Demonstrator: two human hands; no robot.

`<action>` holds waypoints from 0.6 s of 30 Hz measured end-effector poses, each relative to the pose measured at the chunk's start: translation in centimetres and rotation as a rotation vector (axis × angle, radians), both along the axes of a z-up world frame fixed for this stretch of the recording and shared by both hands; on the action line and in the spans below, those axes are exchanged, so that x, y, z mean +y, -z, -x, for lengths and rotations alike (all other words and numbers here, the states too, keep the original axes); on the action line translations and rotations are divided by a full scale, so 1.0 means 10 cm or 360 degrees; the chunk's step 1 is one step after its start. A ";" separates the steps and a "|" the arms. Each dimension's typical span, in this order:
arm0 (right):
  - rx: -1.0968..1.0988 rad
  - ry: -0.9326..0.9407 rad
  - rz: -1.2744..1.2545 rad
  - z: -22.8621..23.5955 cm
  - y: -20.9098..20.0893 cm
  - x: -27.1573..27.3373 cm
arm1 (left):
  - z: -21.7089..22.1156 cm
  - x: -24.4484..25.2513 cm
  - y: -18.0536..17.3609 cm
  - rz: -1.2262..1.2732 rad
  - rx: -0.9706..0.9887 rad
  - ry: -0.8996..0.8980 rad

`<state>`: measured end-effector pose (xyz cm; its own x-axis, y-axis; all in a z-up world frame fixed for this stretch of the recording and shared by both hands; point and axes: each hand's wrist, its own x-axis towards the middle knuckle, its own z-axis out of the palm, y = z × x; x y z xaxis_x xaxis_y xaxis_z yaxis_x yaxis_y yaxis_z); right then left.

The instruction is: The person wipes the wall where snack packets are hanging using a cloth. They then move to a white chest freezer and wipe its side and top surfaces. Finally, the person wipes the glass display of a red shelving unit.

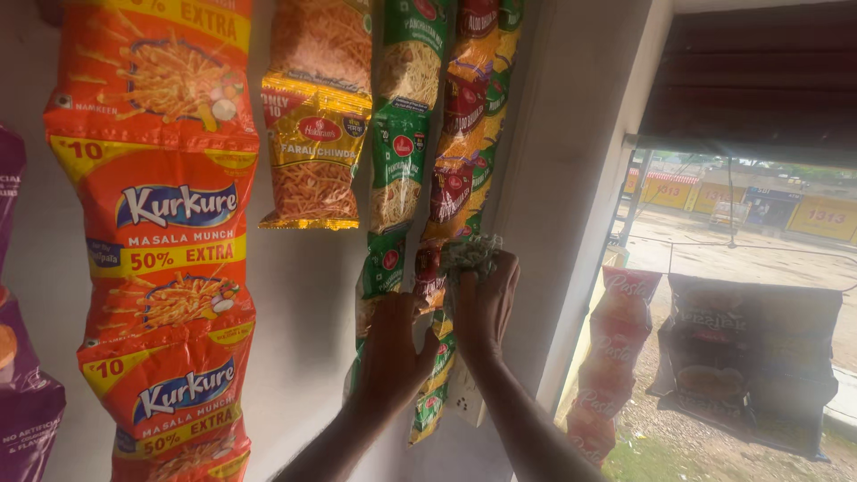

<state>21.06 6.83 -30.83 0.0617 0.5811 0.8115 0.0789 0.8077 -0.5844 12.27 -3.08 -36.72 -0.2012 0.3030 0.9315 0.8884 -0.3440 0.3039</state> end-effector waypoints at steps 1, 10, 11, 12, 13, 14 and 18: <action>0.0027 -0.0015 -0.0101 -0.03 -0.20 0.04 | 0.02 0.07 -0.26 -0.0112 0.0106 0.0023; 0.0156 -0.0007 -0.0788 0.07 -1.69 0.23 | 0.45 0.62 -2.09 -0.0093 0.0188 -0.0099; 0.0143 -0.0017 -0.0783 0.12 -1.85 0.24 | 0.53 0.69 -2.23 -0.0090 0.0210 -0.0081; 0.0129 -0.0028 -0.0778 0.18 -2.01 0.26 | 0.62 0.73 -2.37 -0.0087 0.0232 -0.0063; 0.0169 0.0016 -0.0828 0.22 -2.15 0.30 | 0.68 0.77 -2.47 -0.0083 0.0244 -0.0045; 0.0210 0.0058 -0.0877 0.27 -2.29 0.35 | 0.73 0.81 -2.54 0.0014 0.0179 -0.0042; 0.0317 -0.0005 -0.0842 0.48 -2.70 0.59 | 0.90 1.04 -2.63 0.0117 0.0181 -0.0133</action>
